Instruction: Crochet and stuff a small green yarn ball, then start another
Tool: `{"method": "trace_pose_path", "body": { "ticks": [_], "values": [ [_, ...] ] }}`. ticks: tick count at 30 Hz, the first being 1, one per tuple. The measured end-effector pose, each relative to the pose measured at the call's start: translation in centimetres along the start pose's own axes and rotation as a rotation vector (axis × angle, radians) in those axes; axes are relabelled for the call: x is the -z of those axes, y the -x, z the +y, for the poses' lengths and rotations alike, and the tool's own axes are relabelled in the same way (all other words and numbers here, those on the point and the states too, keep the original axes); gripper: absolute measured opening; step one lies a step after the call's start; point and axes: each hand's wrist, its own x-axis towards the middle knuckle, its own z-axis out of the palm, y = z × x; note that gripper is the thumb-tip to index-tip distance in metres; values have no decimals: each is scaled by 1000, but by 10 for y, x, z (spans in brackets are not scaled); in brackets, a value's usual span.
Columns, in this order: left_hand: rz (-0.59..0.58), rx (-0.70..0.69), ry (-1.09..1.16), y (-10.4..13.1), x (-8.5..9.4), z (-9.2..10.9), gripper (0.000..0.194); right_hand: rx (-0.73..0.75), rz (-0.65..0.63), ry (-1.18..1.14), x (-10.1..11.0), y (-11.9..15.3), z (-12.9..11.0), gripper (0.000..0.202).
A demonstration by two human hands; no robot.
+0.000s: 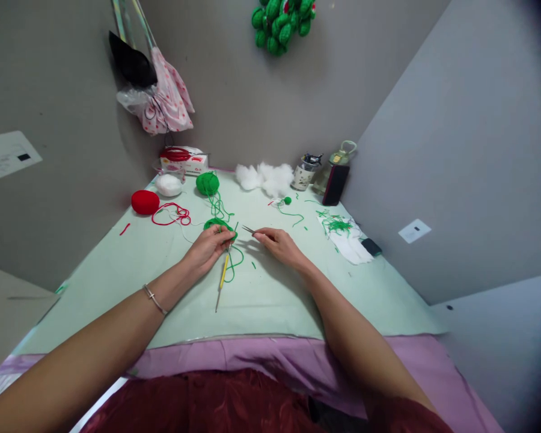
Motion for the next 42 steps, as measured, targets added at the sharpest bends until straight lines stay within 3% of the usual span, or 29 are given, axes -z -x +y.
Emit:
{"method": "trace_pose_path", "body": {
  "ticks": [5, 10, 13, 17, 20, 24, 26, 29, 34, 42],
  "values": [
    [-19, 2, -30, 3, -2, 0, 36, 6, -20, -97, 1, 3, -12, 54],
    [-46, 21, -49, 7, -4, -1, 29, 11, -17, -96, -4, 3, -20, 44],
    [-51, 24, -44, 9, -5, 1, 25, -4, 48, -29, -6, 0, -12, 41],
    [-56, 22, -23, 11, -6, 5, 22, 19, 238, 132, -5, 2, -4, 33],
    [-58, 24, -5, 11, -6, 6, 23, 167, 310, 248, -8, 9, -11, 36],
    [-74, 45, 15, 11, -6, 5, 24, 446, 171, 338, -30, 18, -32, 23],
    [-87, 64, 12, 10, -5, 4, 25, 679, 94, 435, -42, 19, -40, 24],
    [-98, 73, 5, 10, -4, 4, 28, 875, 72, 490, -52, 17, -43, 23],
    [-124, 85, 9, 11, -6, 3, 33, 788, 125, 329, -48, 16, -41, 22],
    [-197, 53, 92, 31, -16, 18, 13, 389, 338, -237, -17, 28, -41, 25]
  ]
}}
